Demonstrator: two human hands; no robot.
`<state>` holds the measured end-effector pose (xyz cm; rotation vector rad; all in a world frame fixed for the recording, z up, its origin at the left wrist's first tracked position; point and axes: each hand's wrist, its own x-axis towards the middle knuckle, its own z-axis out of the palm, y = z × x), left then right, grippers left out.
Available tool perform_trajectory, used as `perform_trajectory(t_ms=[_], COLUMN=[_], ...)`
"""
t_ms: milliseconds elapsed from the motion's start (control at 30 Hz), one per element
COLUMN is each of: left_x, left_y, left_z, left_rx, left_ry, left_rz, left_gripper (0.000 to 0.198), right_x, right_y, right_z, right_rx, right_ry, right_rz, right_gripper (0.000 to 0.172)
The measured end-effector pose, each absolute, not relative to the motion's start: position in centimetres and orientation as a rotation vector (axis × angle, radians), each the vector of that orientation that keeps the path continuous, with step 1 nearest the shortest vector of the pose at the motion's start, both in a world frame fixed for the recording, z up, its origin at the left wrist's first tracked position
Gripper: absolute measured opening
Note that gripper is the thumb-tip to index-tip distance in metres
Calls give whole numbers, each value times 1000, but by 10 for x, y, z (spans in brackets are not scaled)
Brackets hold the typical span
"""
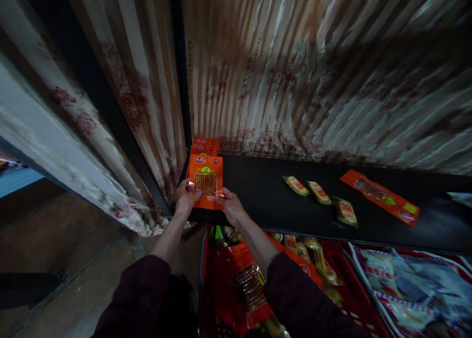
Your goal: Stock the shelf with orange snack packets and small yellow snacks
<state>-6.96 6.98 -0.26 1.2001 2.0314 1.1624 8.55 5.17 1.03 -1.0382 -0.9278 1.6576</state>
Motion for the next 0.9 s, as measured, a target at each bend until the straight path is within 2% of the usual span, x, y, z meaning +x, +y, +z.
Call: perform_trajectory(t_ms=[267, 500, 900], left_x=[-67, -67, -72], left_y=[87, 101, 108], left_z=[27, 26, 22], left_rx=[1262, 1287, 1365], left_ry=[2198, 2264, 2315], left_rz=[898, 856, 789], left_gripper=[39, 42, 37], right_x=[77, 70, 61], right_y=[83, 95, 104], right_z=[-4, -9, -15], right_rx=[-1140, -1170, -1237], right_ry=[-977, -924, -909], right_rz=[1510, 1496, 1466], right_gripper=[27, 30, 27])
